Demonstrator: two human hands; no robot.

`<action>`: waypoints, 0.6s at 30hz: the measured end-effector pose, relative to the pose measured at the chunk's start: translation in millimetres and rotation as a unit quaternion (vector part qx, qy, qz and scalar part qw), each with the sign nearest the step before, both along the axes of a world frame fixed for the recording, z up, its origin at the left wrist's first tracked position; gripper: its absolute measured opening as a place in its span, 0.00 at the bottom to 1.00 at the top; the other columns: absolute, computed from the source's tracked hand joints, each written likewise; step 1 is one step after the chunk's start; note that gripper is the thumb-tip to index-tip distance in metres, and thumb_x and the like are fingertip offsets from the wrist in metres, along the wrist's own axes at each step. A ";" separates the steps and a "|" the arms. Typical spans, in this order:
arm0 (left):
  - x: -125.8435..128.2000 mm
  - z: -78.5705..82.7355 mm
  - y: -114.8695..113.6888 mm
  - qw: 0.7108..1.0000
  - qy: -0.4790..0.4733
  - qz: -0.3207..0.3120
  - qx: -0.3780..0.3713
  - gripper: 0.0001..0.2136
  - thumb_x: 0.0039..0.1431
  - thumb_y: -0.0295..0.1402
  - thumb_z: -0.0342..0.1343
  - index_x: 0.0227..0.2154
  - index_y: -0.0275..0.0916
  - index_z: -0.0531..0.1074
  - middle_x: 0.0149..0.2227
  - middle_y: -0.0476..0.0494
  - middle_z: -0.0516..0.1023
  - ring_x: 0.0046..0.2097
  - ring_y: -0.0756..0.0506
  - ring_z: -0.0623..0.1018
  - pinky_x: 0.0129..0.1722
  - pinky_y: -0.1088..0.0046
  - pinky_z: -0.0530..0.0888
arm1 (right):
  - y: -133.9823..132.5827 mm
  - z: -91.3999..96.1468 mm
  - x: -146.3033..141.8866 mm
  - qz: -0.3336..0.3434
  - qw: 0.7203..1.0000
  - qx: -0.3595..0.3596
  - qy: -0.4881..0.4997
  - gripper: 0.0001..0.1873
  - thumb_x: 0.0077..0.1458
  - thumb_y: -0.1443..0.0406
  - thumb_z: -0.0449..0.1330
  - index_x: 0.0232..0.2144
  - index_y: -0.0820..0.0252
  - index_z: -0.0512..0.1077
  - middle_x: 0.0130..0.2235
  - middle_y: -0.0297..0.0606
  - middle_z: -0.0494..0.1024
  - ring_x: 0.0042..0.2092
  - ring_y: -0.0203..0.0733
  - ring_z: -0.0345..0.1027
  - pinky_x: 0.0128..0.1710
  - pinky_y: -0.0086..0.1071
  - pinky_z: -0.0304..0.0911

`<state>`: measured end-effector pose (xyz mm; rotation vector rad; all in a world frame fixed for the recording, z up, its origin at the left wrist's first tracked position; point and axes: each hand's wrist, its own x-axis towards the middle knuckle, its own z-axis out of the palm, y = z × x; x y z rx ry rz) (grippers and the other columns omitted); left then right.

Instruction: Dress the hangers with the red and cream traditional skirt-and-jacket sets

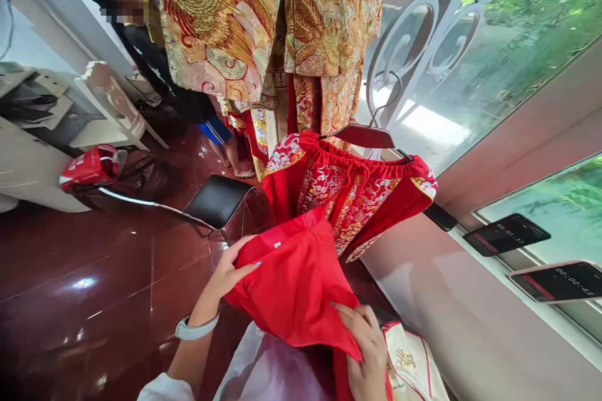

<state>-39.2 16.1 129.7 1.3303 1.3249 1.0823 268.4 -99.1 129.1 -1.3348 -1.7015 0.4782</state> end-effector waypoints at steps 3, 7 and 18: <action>-14.0 1.3 -23.6 0.990 -0.050 0.128 0.020 0.21 0.43 0.38 0.66 0.42 0.40 0.78 0.45 0.43 0.82 0.49 0.38 0.79 0.53 0.61 0.76 | 9.3 -8.3 -8.8 0.092 0.983 -0.146 0.059 0.17 0.64 0.55 0.56 0.49 0.48 0.79 0.49 0.42 0.82 0.47 0.53 0.75 0.47 0.45 0.73; -19.4 10.8 -63.1 0.931 -0.145 0.335 0.019 0.24 0.38 0.35 0.66 0.44 0.45 0.76 0.44 0.49 0.80 0.45 0.43 0.79 0.44 0.71 0.77 | 22.7 -55.5 9.9 0.127 0.917 -0.336 0.172 0.28 0.60 0.47 0.58 0.57 0.48 0.74 0.60 0.44 0.75 0.63 0.54 0.65 0.63 0.49 0.62; 10.8 40.4 -91.2 0.907 -0.192 0.364 0.087 0.20 0.26 0.30 0.65 0.30 0.54 0.77 0.31 0.54 0.78 0.33 0.44 0.77 0.32 0.69 0.77 | 56.5 -181.9 39.9 -0.028 0.891 -0.409 0.193 0.41 0.40 0.38 0.62 0.47 0.60 0.76 0.56 0.54 0.76 0.57 0.59 0.70 0.61 0.49 0.62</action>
